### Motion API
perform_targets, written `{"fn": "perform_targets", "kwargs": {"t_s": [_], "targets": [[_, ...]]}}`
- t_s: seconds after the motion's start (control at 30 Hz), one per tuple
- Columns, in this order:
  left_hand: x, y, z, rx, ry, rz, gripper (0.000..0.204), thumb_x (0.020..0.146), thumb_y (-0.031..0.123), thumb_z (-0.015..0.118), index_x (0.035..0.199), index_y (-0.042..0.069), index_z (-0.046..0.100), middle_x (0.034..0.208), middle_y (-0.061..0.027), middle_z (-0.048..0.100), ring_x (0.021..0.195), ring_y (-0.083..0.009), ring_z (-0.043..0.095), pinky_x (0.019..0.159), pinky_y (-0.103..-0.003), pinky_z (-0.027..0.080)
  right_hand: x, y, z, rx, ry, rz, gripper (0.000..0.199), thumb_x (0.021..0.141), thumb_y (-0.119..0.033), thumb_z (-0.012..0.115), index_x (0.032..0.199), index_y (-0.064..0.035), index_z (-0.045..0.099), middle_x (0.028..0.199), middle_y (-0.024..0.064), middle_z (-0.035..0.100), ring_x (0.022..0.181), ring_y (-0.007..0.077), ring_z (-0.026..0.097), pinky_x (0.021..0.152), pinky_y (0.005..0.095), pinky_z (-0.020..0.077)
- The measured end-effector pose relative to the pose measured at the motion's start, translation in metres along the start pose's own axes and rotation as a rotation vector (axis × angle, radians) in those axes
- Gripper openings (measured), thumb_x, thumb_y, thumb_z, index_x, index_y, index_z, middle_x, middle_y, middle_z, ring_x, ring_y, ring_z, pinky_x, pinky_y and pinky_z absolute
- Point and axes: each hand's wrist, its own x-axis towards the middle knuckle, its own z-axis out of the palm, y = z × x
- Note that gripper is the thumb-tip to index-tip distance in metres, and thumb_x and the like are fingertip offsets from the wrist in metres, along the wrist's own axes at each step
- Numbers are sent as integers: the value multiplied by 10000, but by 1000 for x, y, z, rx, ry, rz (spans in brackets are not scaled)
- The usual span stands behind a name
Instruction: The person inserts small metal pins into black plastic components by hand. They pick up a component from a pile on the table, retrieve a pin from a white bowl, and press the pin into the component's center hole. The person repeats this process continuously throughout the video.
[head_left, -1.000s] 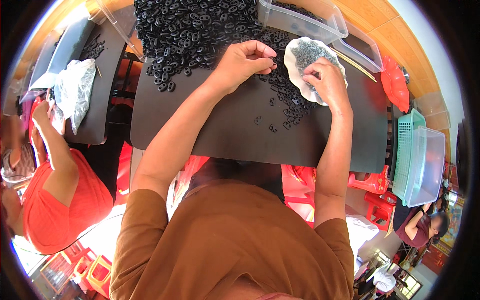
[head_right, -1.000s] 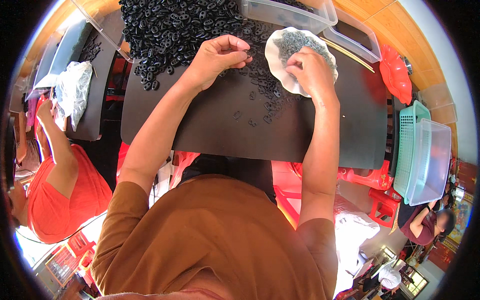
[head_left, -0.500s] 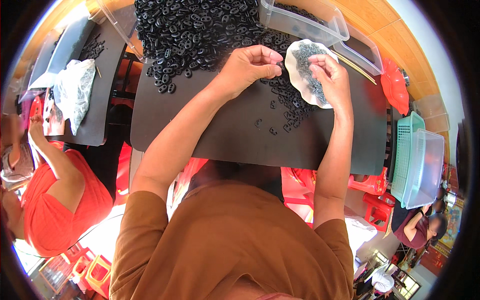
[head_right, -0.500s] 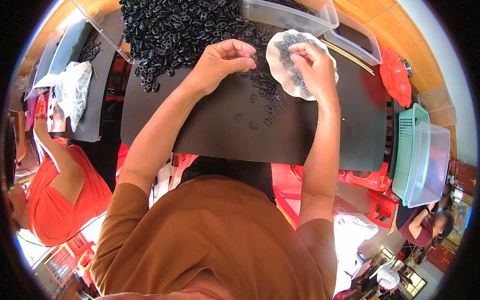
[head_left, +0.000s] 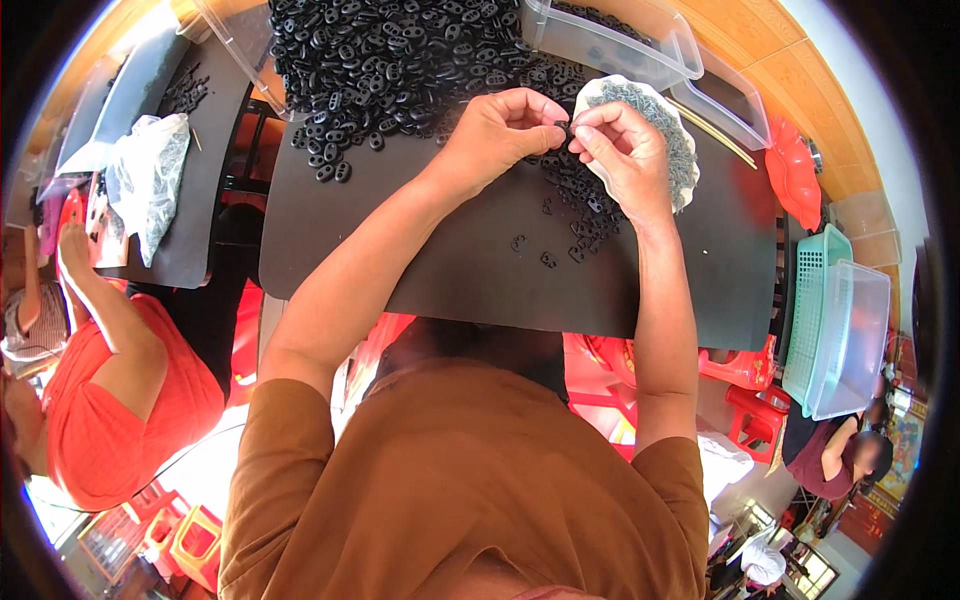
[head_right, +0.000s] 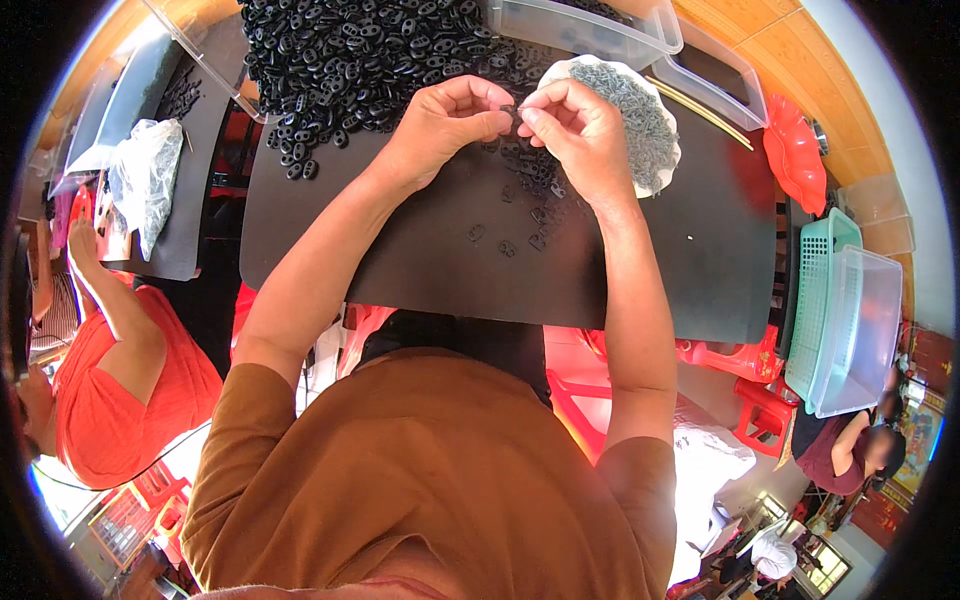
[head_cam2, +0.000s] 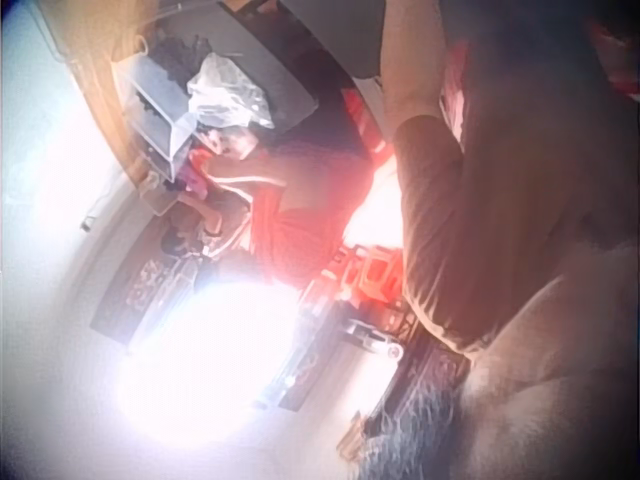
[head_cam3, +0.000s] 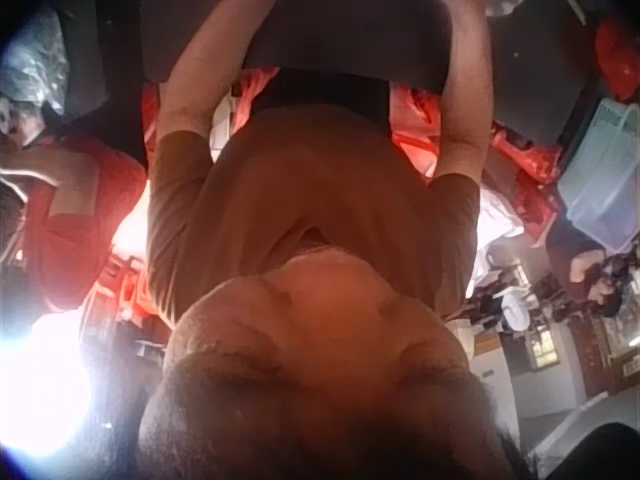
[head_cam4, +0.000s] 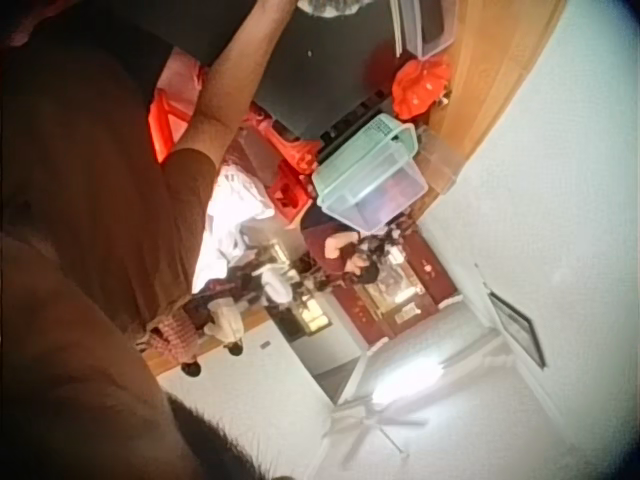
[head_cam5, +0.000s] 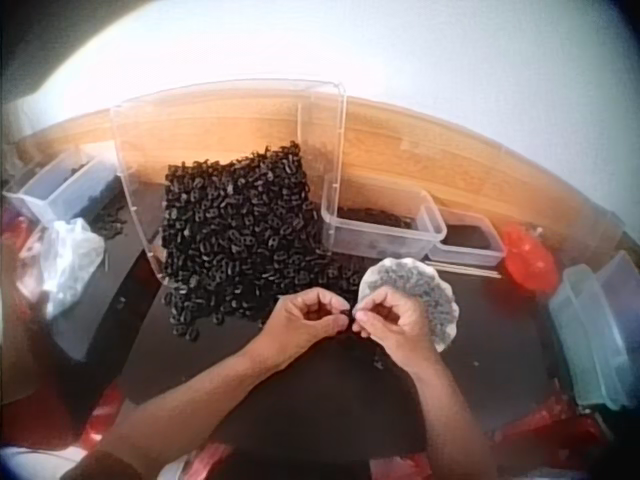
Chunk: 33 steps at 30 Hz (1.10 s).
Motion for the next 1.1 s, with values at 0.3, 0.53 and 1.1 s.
{"fn": "perform_targets", "kwargs": {"t_s": [0.3, 0.53, 1.1], "targets": [[1, -2, 0, 27, 10, 17, 158, 859, 58, 709, 1007, 20, 671, 888, -23, 681, 777, -81, 621, 725, -228, 514, -1, -1, -3, -26, -13, 4, 32, 884, -6, 652, 911, -21, 644, 839, 24, 658, 731, 79, 616, 649, 223, 509], [0, -1, 1, 83, 23, 30, 163, 850, 58, 712, 1001, 9, 672, 877, -31, 689, 776, -81, 631, 723, -226, 519, -1, 3, -6, -146, -38, -49, 46, 884, -5, 652, 927, -20, 655, 834, 14, 666, 738, 68, 612, 667, 220, 504], [0, 1, -1, 230, 38, 68, 166, 834, 69, 728, 989, 25, 687, 831, 9, 676, 750, -48, 620, 689, -205, 504, -2, -2, -2, -265, -35, -71, 73, 865, 33, 651, 917, -17, 650, 844, 3, 670, 770, 63, 627, 705, 217, 512]]}}
